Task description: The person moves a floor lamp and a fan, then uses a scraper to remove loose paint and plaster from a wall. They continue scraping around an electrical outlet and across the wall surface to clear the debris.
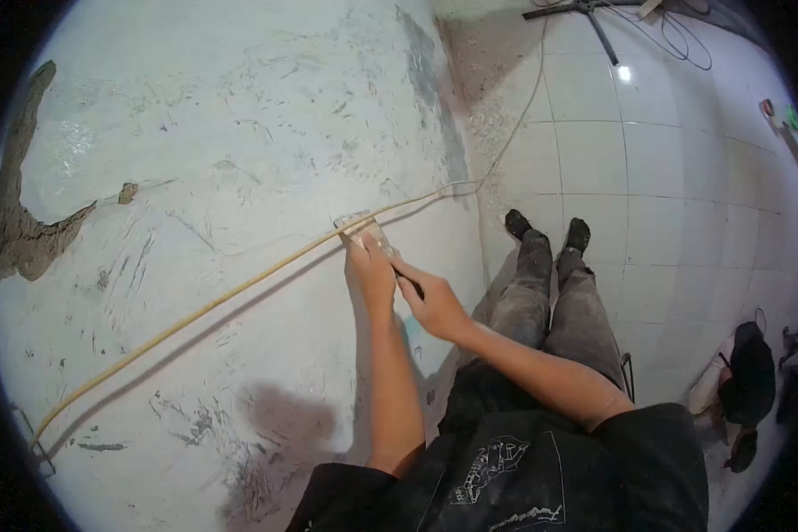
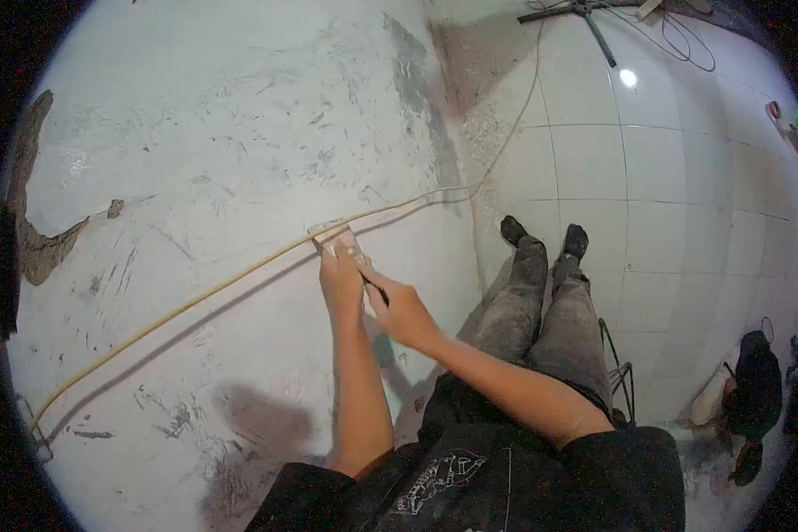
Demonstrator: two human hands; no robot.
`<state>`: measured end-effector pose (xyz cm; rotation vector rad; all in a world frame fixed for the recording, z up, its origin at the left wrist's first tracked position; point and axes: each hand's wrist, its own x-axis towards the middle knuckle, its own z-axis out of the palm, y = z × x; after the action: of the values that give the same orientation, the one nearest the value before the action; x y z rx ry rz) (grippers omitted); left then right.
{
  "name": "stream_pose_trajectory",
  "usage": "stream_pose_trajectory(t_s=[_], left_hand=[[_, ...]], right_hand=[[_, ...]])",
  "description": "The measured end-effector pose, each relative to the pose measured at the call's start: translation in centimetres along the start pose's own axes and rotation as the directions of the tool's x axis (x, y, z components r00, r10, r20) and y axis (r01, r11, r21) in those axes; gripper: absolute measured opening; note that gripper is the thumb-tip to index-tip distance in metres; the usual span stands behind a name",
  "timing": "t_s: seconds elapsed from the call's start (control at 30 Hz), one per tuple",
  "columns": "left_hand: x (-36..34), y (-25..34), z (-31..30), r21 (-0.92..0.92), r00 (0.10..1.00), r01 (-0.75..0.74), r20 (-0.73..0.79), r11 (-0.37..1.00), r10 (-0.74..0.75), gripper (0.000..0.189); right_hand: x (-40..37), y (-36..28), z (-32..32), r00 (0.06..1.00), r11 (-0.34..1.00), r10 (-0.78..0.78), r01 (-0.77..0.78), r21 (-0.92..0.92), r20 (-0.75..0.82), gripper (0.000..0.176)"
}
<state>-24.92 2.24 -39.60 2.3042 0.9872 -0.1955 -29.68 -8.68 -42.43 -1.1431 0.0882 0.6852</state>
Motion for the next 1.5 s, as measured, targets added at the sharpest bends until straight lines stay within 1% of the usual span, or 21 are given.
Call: stream_pose_trajectory(t_s=[0.03, 0.13, 0.2, 0.27, 0.3, 0.33, 0.4, 0.43, 0.53, 0.57, 0.6, 0.67, 0.77, 0.83, 0.9, 0.97, 1.03, 1.1, 1.2, 1.43, 1.5], left_hand=[[0.1, -0.7, 0.3, -0.018, 0.998, -0.052, -0.045, 0.998, 0.052, 0.041], [1.3, -2.7, 0.6, -0.04, 0.982, -0.153, -0.118, 0.987, 0.147, 0.04], [2.7, -2.6, 1.2, -0.066, 0.967, -0.213, -0.159, 0.975, 0.201, 0.04], [0.9, -1.0, 0.4, 0.14, 0.966, -0.206, -0.128, 0.968, 0.224, 0.036], [1.0, -1.3, 0.5, 0.17, 0.966, -0.168, -0.166, 0.971, 0.197, 0.038], [1.0, -1.3, 0.3, 0.166, 0.965, -0.162, -0.18, 0.973, 0.192, 0.038], [1.2, -1.2, -1.3, 0.215, 0.993, -0.1, -0.04, 0.972, 0.111, 0.041], [2.5, -1.2, -1.3, 0.208, 0.99, -0.135, -0.014, 0.969, 0.141, 0.043], [4.6, 0.9, -1.1, 0.203, 0.989, -0.128, -0.045, 0.971, 0.14, 0.044], [4.8, 0.4, -1.4, 0.255, 0.969, -0.236, -0.013, 0.938, 0.248, 0.045], [3.9, -0.8, -1.2, 0.248, 0.966, -0.247, -0.017, 0.937, 0.259, 0.045], [0.3, -2.2, -0.4, 0.165, 0.959, -0.222, -0.143, 0.961, 0.246, 0.047], [-3.0, -5.0, -0.6, 0.164, 0.983, -0.169, -0.047, 0.972, 0.178, 0.046], [-4.2, -6.0, -0.5, -0.245, 0.978, 0.171, 0.16, 0.954, -0.134, 0.043], [-4.5, -5.6, -0.2, -0.322, 0.982, 0.153, 0.154, 0.934, -0.108, 0.04], [-4.7, -2.7, 0.1, -0.458, 0.987, 0.102, 0.159, 0.883, -0.032, 0.037], [-3.5, -1.9, 0.0, -0.36, 0.994, 0.011, 0.106, 0.933, 0.029, 0.038], [-2.5, -1.1, 0.0, -0.171, 0.996, -0.079, 0.017, 0.982, 0.083, 0.038], [-1.2, -0.9, 0.1, -0.155, 0.988, -0.153, -0.055, 0.976, 0.146, 0.036], [0.7, -2.2, -0.7, -0.046, 0.986, -0.165, -0.031, 0.985, 0.163, 0.029], [0.5, -2.3, -0.5, -0.113, 0.988, -0.154, -0.036, 0.982, 0.151, 0.029]], right_hand=[[0.5, 1.3, 0.1, 0.975, 0.978, -0.206, 0.207, -0.002, -0.078, 0.039], [0.1, 1.5, 1.1, 0.981, 0.984, -0.163, 0.17, 0.058, -0.101, 0.039], [1.3, 1.7, 1.0, 0.947, 0.96, -0.269, 0.278, 0.026, -0.177, 0.039], [0.6, 1.5, 1.0, 0.996, 0.991, -0.07, 0.075, 0.113, -0.045, 0.04], [0.3, 1.2, 1.2, 0.997, 0.988, -0.042, 0.051, 0.143, -0.067, 0.04], [0.3, 1.3, 1.5, 0.998, 0.989, -0.046, 0.053, 0.138, -0.053, 0.04], [-0.2, 1.2, 2.7, 0.992, 0.987, -0.07, 0.084, 0.137, -0.103, 0.04], [1.0, 1.8, 3.4, 0.974, 0.973, -0.171, 0.191, 0.128, -0.151, 0.04], [2.8, -1.8, 2.5, 0.985, 0.969, -0.092, 0.122, 0.216, -0.142, 0.04], [2.4, -1.8, 2.0, 0.99, 0.992, -0.067, 0.08, 0.103, -0.12, 0.04], [1.2, -1.4, 1.6, 0.989, 0.991, -0.081, 0.093, 0.096, -0.123, 0.04], [-1.2, 0.7, 0.5, 0.979, 0.98, -0.19, 0.194, 0.046, -0.066, 0.041], [-4.1, 2.9, -2.5, 0.97, 0.97, -0.242, 0.241, 0.025, 0.024, 0.043], [-4.7, 3.2, -4.0, 0.98, 0.982, -0.184, 0.186, -0.02, 0.079, 0.043], [-5.0, 2.9, -4.0, 0.986, 0.995, -0.067, 0.078, -0.067, 0.156, 0.043], [-4.6, 2.5, -2.9, 0.985, 0.99, -0.139, 0.141, -0.019, 0.099, 0.044], [-3.8, 2.1, -1.7, 0.958, 0.955, -0.286, 0.287, 0.072, -0.026, 0.046], [-2.9, 1.8, -1.0, 0.963, 0.96, -0.269, 0.271, 0.075, -0.032, 0.045], [-1.9, 0.9, -0.2, 0.967, 0.963, -0.248, 0.253, 0.091, -0.061, 0.044], [-1.2, 0.5, 0.1, 0.987, 0.983, -0.161, 0.161, 0.084, -0.011, 0.042], [-1.4, 0.8, 0.5, 0.988, 0.984, -0.151, 0.153, 0.096, -0.023, 0.041]])
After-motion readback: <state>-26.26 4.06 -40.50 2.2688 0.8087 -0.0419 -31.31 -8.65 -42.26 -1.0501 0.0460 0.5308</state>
